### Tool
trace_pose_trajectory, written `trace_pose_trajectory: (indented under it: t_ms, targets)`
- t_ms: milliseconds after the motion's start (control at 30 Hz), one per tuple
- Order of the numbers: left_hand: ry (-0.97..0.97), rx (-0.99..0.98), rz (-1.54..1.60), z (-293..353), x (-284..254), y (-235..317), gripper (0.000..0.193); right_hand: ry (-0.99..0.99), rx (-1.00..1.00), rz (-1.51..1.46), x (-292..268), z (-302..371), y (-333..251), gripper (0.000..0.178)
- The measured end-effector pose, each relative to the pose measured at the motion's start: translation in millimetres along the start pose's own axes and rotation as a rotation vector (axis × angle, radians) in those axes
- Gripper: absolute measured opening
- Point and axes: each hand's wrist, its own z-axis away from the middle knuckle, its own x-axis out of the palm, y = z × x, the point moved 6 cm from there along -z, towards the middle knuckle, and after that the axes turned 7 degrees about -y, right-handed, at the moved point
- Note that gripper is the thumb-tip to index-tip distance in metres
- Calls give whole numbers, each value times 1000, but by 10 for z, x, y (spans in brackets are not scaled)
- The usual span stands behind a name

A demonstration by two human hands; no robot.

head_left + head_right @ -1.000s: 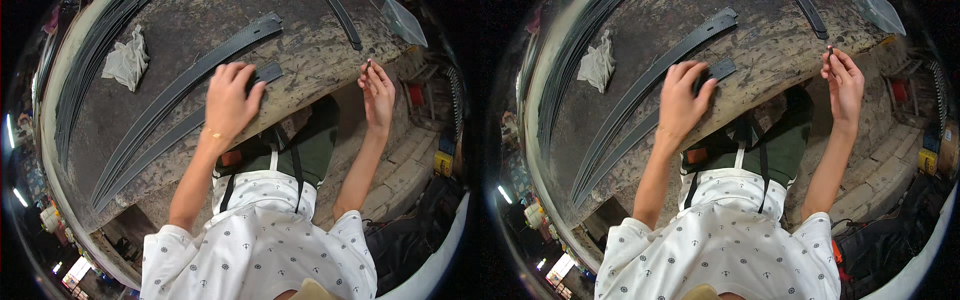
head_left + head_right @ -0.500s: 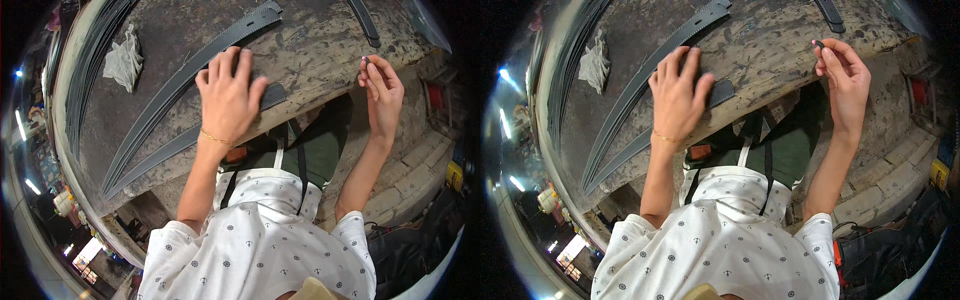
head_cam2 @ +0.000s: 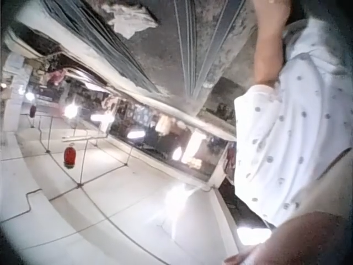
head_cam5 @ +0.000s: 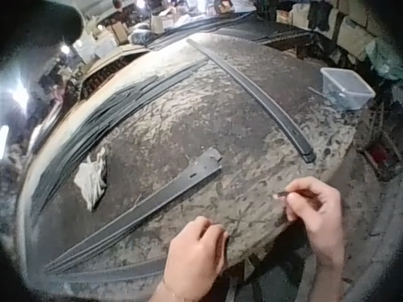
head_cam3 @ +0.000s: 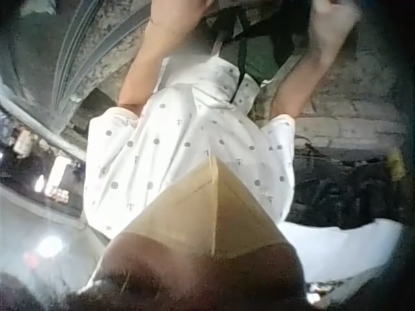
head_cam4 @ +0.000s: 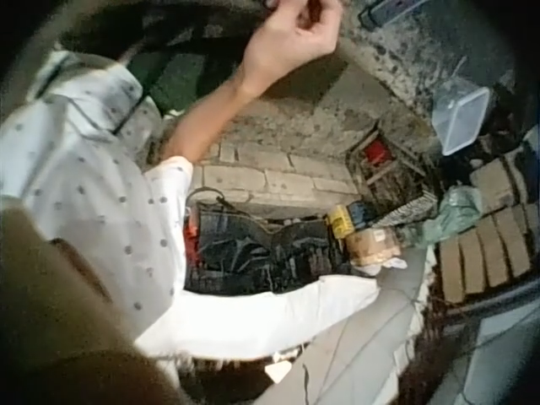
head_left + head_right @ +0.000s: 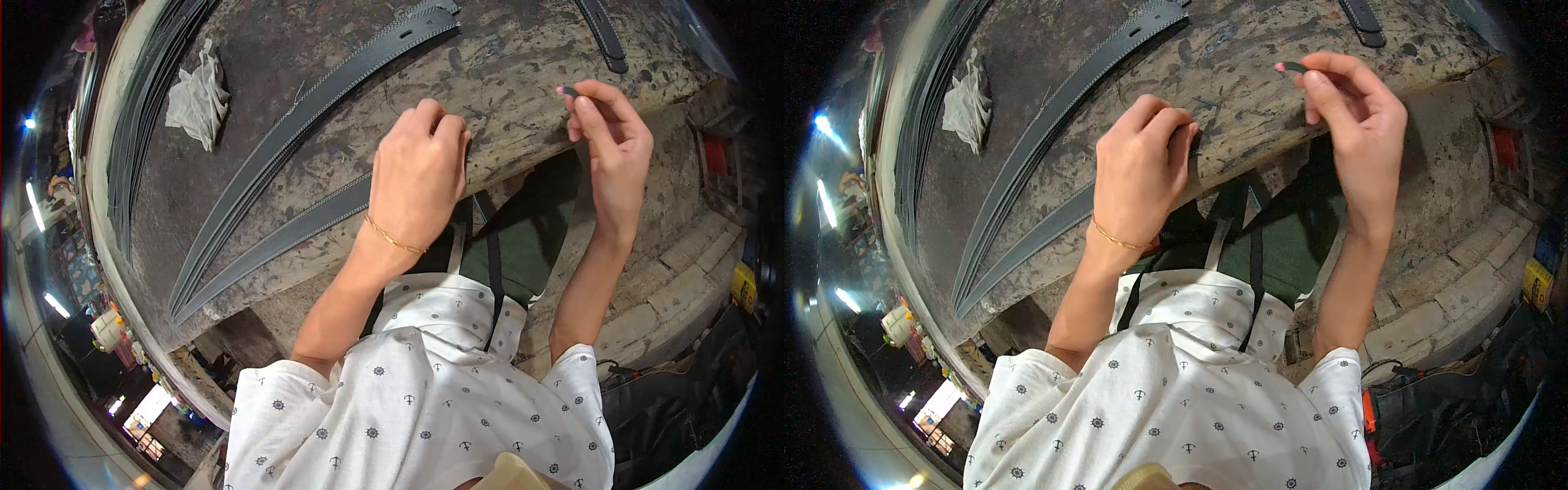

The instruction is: Applying edge finish or dye to the holes and edges of leather belts and wiping them with a cloth.

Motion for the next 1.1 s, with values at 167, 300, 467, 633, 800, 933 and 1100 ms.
trace_pose_trajectory:
  t_ms: [167, 300, 467, 633, 800, 933, 1100]
  targets:
    - [57, -54, -19, 109, 17, 9, 9, -59, -2, 89, 290, -57, -5, 15]
    - [107, -152, 52, 197, -19, -16, 13, -77, -6, 92, 366, -129, 20, 15]
    - [133, -266, 18, 176, -51, 13, 18, -52, -3, 85, 383, -155, 49, 14]
    - [77, -275, -55, 33, -64, 40, 17, -31, 35, 96, 392, -160, 42, 15]
    - [-31, -143, -63, 27, -40, 12, 11, -31, 38, 71, 376, -164, 41, 14]
    - [-24, -98, -85, 36, -33, 32, 11, -56, 48, 101, 392, -134, 51, 13]
    - [23, -95, -59, 47, -21, 22, 14, -44, 5, 205, 441, -113, 25, 10]
